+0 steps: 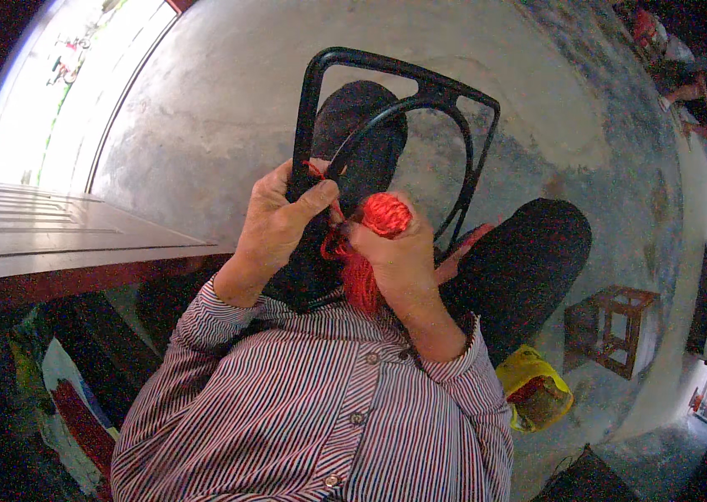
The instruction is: Wrapping a circular red plastic or metal frame with red decorative string or ribbon.
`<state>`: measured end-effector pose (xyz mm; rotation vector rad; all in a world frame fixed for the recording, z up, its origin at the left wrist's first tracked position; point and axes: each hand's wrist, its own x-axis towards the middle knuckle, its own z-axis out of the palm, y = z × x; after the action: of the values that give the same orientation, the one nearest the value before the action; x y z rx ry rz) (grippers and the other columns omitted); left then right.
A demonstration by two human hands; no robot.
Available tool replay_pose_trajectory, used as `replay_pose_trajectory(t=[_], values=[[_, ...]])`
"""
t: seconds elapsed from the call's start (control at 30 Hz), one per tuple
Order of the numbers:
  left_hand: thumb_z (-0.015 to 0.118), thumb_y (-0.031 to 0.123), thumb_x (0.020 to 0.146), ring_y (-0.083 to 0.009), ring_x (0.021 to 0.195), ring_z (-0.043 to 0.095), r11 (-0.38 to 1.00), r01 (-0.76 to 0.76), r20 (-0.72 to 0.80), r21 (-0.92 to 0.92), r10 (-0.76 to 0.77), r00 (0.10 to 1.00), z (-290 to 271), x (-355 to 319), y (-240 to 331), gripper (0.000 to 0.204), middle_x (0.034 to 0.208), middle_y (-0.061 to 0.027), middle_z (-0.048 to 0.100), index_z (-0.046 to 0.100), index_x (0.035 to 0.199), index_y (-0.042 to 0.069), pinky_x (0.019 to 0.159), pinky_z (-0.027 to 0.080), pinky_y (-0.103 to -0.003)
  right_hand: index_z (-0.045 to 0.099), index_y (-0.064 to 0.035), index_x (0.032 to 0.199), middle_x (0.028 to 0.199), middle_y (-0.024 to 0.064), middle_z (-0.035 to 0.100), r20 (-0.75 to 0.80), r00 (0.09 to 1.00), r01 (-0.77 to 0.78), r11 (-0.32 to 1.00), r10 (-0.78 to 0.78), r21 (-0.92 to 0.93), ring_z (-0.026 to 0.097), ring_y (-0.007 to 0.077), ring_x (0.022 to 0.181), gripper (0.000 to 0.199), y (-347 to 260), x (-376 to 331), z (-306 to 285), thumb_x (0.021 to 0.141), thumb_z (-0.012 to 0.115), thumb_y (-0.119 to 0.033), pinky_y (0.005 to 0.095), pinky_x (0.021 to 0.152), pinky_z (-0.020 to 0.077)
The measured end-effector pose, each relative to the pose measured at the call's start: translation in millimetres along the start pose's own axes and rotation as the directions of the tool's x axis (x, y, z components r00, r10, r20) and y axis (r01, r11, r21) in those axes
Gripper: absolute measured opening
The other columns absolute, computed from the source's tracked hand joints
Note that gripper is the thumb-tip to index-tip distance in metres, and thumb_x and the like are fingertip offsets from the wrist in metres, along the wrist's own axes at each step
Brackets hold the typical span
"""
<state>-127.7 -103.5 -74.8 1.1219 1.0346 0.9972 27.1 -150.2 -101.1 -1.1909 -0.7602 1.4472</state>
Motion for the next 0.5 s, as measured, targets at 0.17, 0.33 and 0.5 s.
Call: replay_pose_trajectory(t=[0.17, 0.33, 0.5], values=[[0.065, 0.007, 0.083, -0.0086, 0.064, 0.059, 0.994, 0.001, -0.013, 0.113, 0.001, 1.0, -2, 1, 7, 0.014, 0.075, -0.0027, 0.064, 0.059, 0.096, 0.003, 0.06, 0.048, -0.023, 0.057, -0.0028, 0.093, 0.078, -0.0014, 0.06, 0.061, 0.996, 0.081, 0.985, -0.072, -0.149, 0.056, 0.0076, 0.07, 0.025, -8, -9, 7, 0.072, 0.071, -0.001, 0.0225, 0.066, 0.0471], [0.066, 0.005, 0.078, -0.0094, 0.067, 0.059, 0.931, -0.053, 0.005, 0.361, 0.055, 0.998, -7, 2, 23, 0.016, 0.078, -0.0043, 0.063, 0.061, 0.091, -0.002, 0.062, 0.048, -0.024, 0.057, -0.0023, 0.093, 0.08, 0.0002, 0.062, 0.098, 0.991, 0.114, 0.97, -0.095, -0.216, 0.057, 0.0093, 0.069, 0.028, -31, 4, 2, 0.071, 0.074, -0.004, 0.0241, 0.066, 0.0486], [0.067, 0.0, 0.076, -0.0096, 0.076, 0.061, 0.982, 0.028, 0.104, 0.189, -0.048, 0.993, -4, 5, 25, 0.017, 0.081, -0.0024, 0.065, 0.062, 0.092, 0.0, 0.072, 0.05, -0.025, 0.058, -0.0034, 0.092, 0.08, 0.0013, 0.063, -0.004, 0.99, 0.14, 0.984, -0.142, -0.106, 0.058, 0.0093, 0.068, 0.028, -55, 17, 11, 0.072, 0.077, -0.007, 0.024, 0.064, 0.049]])
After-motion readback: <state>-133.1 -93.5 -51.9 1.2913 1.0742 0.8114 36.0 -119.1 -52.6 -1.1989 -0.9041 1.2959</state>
